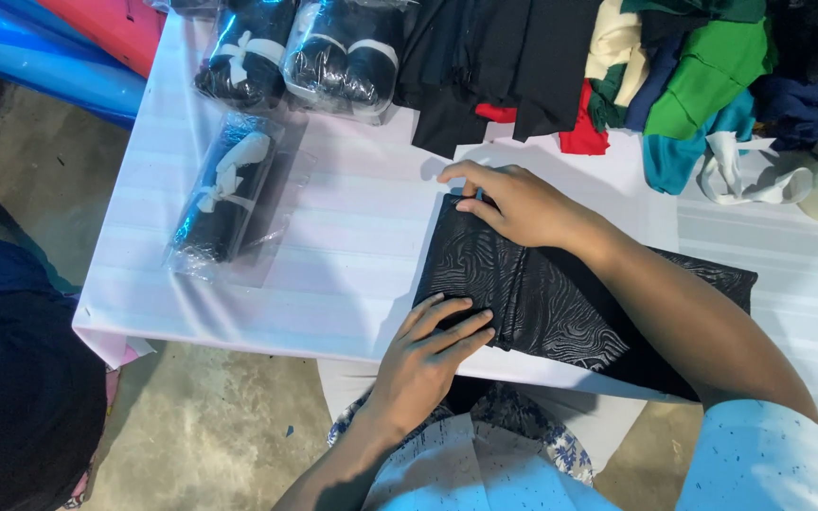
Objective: Folding and rolling a piece of black patterned fabric and securing it with a white tie.
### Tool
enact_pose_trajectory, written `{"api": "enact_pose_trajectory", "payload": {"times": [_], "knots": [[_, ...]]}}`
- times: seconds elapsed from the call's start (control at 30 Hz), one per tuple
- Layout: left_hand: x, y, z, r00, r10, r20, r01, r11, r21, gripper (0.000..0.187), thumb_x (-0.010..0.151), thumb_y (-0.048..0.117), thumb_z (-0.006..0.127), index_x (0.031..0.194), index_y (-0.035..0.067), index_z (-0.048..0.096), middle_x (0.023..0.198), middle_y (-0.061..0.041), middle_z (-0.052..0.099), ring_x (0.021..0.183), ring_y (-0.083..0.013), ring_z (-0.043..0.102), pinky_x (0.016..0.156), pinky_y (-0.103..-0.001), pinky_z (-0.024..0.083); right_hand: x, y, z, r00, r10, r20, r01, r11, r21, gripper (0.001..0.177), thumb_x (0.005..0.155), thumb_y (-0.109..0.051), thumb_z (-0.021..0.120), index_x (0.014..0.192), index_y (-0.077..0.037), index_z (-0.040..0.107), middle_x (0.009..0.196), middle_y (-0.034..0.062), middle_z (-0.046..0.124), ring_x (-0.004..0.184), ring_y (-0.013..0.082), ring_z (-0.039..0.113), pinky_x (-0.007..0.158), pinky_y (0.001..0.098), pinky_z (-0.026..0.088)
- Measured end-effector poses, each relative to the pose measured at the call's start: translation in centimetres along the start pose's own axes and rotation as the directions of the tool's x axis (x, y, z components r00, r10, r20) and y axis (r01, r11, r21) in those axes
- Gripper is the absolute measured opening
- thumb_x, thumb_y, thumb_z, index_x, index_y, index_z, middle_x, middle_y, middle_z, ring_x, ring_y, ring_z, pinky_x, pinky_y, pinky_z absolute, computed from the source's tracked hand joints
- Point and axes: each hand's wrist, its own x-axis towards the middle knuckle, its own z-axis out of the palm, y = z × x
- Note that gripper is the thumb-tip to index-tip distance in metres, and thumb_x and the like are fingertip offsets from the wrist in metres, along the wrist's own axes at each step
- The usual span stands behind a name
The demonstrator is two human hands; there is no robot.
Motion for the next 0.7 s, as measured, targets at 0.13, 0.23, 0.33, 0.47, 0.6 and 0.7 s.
{"api": "enact_pose_trajectory", "payload": {"times": [0.13,0.23,0.33,0.47,0.6,0.7], "knots": [[0.1,0.2,-1.0,0.995,0.010,0.100,-0.008,1.000,-0.024,0.032,0.097,0.000,0.069,0.129,0.003,0.068,0.139,-0.012,0.064,0.137,-0.0335,0.052,0.123,-0.055,0.040,-0.9,-0.2,0.4,1.000,-0.011,-0.013,0.009,0.996,-0.092,0.039,0.105,-0.014,0.054,0.142,-0.021,0.047,0.110,0.0118,0.070,0.093,0.0344,0.070,0.077,0.0423,0.051],[0.2,0.3,-1.9,1.000,-0.016,0.023,0.021,0.969,-0.245,0.036,0.107,0.000,0.052,0.143,0.001,0.052,0.147,-0.018,0.054,0.147,-0.0386,0.042,0.132,-0.060,0.031,-1.3,0.0,1.3,0.988,-0.115,-0.104,0.091,0.972,-0.216,0.040,0.102,-0.010,0.059,0.140,-0.018,0.050,0.117,0.0117,0.063,0.089,0.0379,0.066,0.065,0.0486,0.052],[0.3,0.1,-2.5,0.997,-0.054,0.060,0.054,0.999,-0.006,0.046,0.110,0.006,0.043,0.155,0.003,0.041,0.160,-0.016,0.044,0.154,-0.0376,0.035,0.130,-0.062,0.025,-1.2,0.4,2.3,0.965,-0.205,-0.163,0.116,0.892,-0.437,0.032,0.101,-0.010,0.061,0.133,-0.017,0.058,0.122,0.0090,0.057,0.081,0.0354,0.066,0.046,0.0499,0.054],[0.0,0.4,-2.8,0.971,-0.106,0.213,0.069,0.982,0.176,0.051,0.111,0.025,0.040,0.158,0.005,0.038,0.167,-0.014,0.032,0.157,-0.0348,0.021,0.128,-0.056,0.022,-1.4,1.1,2.6,0.953,-0.268,-0.138,0.156,0.831,-0.535,0.046,0.094,0.002,0.062,0.136,-0.015,0.056,0.126,0.0104,0.053,0.099,0.0341,0.062,0.047,0.0473,0.057],[0.1,1.5,-3.8,0.966,-0.133,0.221,0.093,0.979,0.183,0.059,0.111,0.034,0.039,0.161,0.005,0.030,0.170,-0.018,0.023,0.158,-0.0429,0.017,0.127,-0.062,0.017,-1.5,0.7,2.4,0.890,-0.424,-0.166,0.237,0.742,-0.628,0.037,0.095,-0.008,0.065,0.132,-0.010,0.063,0.124,0.0133,0.057,0.110,0.0335,0.053,0.091,0.0459,0.051],[-0.3,1.6,-3.4,0.960,-0.159,0.232,0.117,0.976,0.184,0.063,0.111,0.040,0.038,0.162,0.004,0.027,0.170,-0.015,0.024,0.159,-0.0386,0.015,0.129,-0.056,0.016,-2.2,-1.6,2.0,0.927,-0.370,-0.060,0.311,0.848,-0.428,0.062,0.094,-0.026,0.047,0.155,-0.020,0.041,0.156,0.0158,0.047,0.135,0.0355,0.050,0.105,0.0554,0.040]]}}
